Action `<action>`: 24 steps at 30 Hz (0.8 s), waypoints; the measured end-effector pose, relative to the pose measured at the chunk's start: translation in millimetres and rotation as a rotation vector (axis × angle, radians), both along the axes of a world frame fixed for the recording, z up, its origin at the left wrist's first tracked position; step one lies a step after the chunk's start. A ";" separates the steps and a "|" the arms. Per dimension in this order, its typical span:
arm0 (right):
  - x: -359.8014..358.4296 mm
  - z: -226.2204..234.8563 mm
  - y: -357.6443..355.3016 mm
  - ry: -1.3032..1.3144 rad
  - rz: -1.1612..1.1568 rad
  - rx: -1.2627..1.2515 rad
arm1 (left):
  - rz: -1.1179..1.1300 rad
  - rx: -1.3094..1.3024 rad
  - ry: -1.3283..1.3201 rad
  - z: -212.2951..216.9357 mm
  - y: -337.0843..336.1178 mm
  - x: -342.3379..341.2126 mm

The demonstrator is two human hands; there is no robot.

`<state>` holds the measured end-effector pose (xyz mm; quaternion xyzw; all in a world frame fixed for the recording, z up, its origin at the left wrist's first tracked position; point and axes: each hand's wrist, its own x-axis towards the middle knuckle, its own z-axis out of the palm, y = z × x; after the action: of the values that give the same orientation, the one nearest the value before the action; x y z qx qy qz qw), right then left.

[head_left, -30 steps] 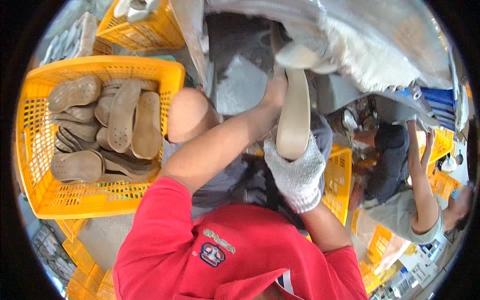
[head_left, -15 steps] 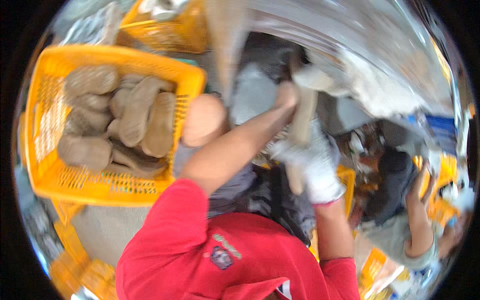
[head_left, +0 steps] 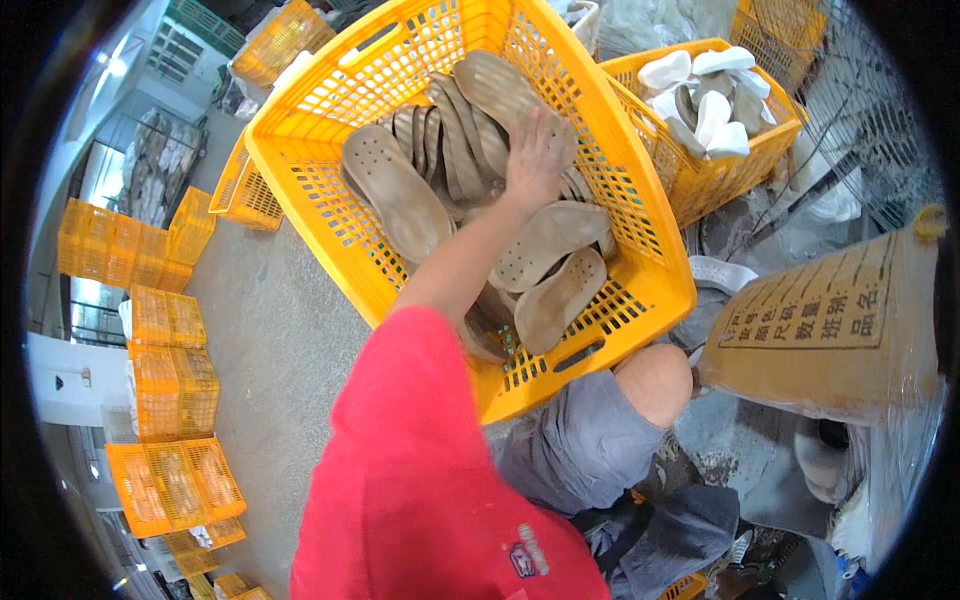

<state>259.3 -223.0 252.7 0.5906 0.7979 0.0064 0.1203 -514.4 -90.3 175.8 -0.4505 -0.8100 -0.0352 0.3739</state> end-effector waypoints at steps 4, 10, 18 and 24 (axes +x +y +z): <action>-41.5 3.9 27.7 -0.354 0.041 -0.261 | -0.029 -0.323 -0.364 12.1 -12.9 -70.7; -198.2 31.3 71.4 0.736 0.240 0.131 | -0.603 1.104 -1.600 137.1 -97.1 75.7; -175.8 76.6 58.0 0.824 -0.337 0.100 | -0.574 0.204 -2.587 83.0 -90.0 342.3; -127.3 88.8 22.2 1.265 -0.986 -0.343 | 0.055 -0.106 -3.022 19.8 -8.6 483.6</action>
<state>132.0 -200.8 341.6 0.7388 0.3535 -0.5037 -0.2748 -30.8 -99.0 195.6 0.0104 -0.4299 -0.4162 -0.8012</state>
